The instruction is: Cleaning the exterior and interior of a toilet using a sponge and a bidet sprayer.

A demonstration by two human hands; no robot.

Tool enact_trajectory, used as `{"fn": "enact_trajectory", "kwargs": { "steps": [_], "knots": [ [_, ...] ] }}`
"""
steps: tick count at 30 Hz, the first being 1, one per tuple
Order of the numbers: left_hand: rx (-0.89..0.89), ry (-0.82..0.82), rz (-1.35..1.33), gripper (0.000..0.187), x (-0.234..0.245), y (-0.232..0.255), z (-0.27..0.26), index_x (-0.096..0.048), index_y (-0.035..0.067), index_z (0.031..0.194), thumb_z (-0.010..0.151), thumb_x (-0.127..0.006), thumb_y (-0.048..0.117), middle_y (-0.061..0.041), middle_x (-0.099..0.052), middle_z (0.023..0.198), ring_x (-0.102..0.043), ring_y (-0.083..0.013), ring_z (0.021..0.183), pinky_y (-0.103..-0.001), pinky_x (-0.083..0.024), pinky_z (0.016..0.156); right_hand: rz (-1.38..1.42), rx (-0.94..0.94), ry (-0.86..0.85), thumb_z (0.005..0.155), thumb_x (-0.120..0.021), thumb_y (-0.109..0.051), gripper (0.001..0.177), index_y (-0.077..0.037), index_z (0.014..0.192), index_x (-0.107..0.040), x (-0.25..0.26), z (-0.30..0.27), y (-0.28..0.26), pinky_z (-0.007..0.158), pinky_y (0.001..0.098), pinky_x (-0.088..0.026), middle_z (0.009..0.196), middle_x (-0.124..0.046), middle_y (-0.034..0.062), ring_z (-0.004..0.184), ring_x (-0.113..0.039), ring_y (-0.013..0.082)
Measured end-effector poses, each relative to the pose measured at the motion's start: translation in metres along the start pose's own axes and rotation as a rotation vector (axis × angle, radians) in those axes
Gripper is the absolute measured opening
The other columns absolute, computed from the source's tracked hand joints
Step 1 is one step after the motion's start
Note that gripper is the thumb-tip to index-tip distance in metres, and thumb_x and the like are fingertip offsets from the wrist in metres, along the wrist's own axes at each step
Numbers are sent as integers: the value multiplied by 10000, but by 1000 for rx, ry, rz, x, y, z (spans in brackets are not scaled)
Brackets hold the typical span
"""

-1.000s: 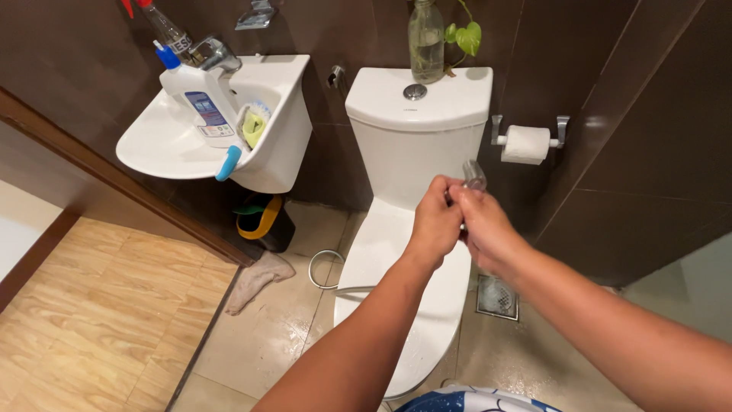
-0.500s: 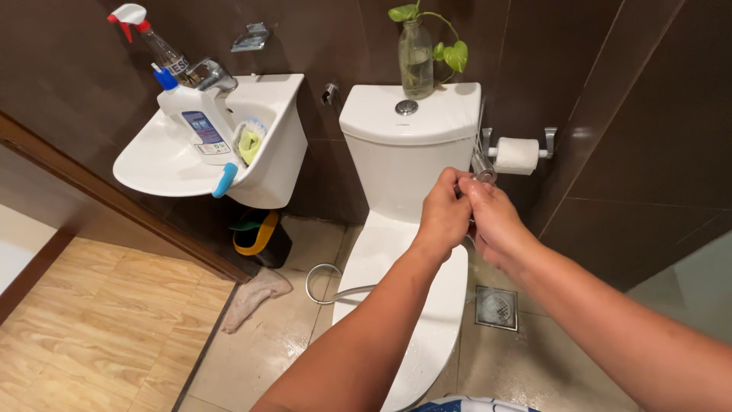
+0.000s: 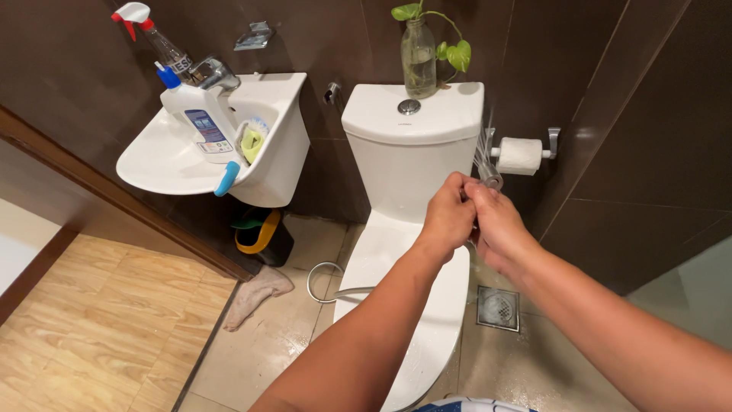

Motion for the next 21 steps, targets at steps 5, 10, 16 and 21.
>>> {"fn": "enact_trajectory", "kwargs": {
  "steps": [5,10,16,21],
  "knots": [
    [-163,31,61,200,2,-8,6,-602,29,1138,952,-631,96,-115,-709,976,-658,-173,826,-333,-570,695,18,7,-1,995,-561,-289,258,-120,1176,-634,2,1,2,796,377,-515,1101,-662,31,998,-618,176],
    [-101,75,68,186,6,-15,0,-614,45,1127,945,-611,81,-114,-716,970,-666,-189,826,-339,-569,683,12,-56,-32,988,-544,-298,290,-137,1206,-646,-1,3,9,828,385,-527,1129,-665,32,1016,-621,178],
    [61,96,90,109,13,-57,-12,-581,36,1048,947,-595,74,-119,-676,894,-640,-217,752,-382,-554,581,8,-179,-68,985,-532,-331,313,-135,1201,-647,5,0,53,859,409,-534,1151,-672,44,1029,-629,203],
    [230,55,68,87,13,-91,-29,-567,61,1033,949,-584,74,-97,-663,914,-634,-212,759,-400,-556,573,44,-334,-9,982,-535,-358,289,-149,1157,-631,13,-17,87,846,440,-529,1114,-661,45,999,-618,229]
  ]
}}
Point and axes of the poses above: each hand's wrist, its own z-axis towards the middle knuckle, its own x-axis out of the back of the hand, y = z × x, the point moved 5 cm from there along z, towards the middle knuckle
